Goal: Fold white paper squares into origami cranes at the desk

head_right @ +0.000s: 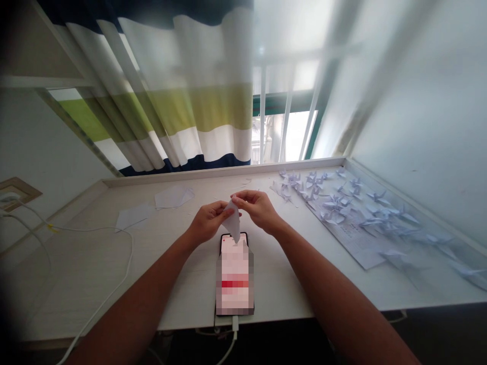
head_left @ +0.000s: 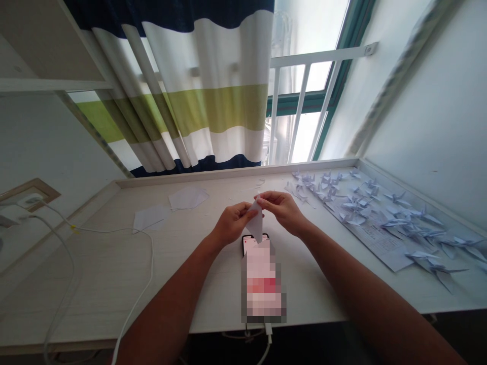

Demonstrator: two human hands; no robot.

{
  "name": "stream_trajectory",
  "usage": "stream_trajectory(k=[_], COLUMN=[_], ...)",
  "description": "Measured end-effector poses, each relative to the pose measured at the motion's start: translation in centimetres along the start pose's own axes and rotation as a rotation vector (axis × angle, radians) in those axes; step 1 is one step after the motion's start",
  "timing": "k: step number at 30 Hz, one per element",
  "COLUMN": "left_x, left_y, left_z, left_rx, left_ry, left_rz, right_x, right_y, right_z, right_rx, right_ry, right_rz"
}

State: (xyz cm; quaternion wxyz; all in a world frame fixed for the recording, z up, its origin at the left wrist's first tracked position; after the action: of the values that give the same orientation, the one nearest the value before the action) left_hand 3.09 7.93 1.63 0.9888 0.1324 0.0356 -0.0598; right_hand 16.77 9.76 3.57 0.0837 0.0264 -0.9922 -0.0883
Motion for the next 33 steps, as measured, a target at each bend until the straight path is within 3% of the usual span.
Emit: stream_trajectory(k=[6, 14, 24, 33], left_x=[0.4, 0.27, 0.58, 0.6], left_y=[-0.09, -0.21, -0.35, -0.26], left_z=[-0.15, -0.01, 0.04, 0.21], left_rx=[-0.101, -0.08, -0.155, -0.159], left_ry=[-0.123, -0.102, -0.147, -0.17], left_rz=[-0.009, 0.004, -0.044, 0.008], right_x=[-0.4, -0.18, -0.78, -0.89], right_y=[0.12, -0.02, 0.16, 0.35], right_z=[-0.23, -0.33, -0.39, -0.64], right_rx=[-0.037, -0.031, -0.046, -0.097], right_ry=[-0.028, 0.002, 0.001, -0.011], right_rz=[0.016, -0.005, 0.035, 0.051])
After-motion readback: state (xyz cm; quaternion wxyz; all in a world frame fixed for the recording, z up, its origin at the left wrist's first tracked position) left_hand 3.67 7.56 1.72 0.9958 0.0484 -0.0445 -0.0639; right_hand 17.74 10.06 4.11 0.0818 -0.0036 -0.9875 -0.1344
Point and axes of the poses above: each hand's wrist, its own y-axis towards the middle knuckle, its own x-axis out of the palm, z = x × y, the point moved 8 cm from there along y, towards the middle knuckle, and after that the axes turned 15 degrees about z, right-handed, at the moved point
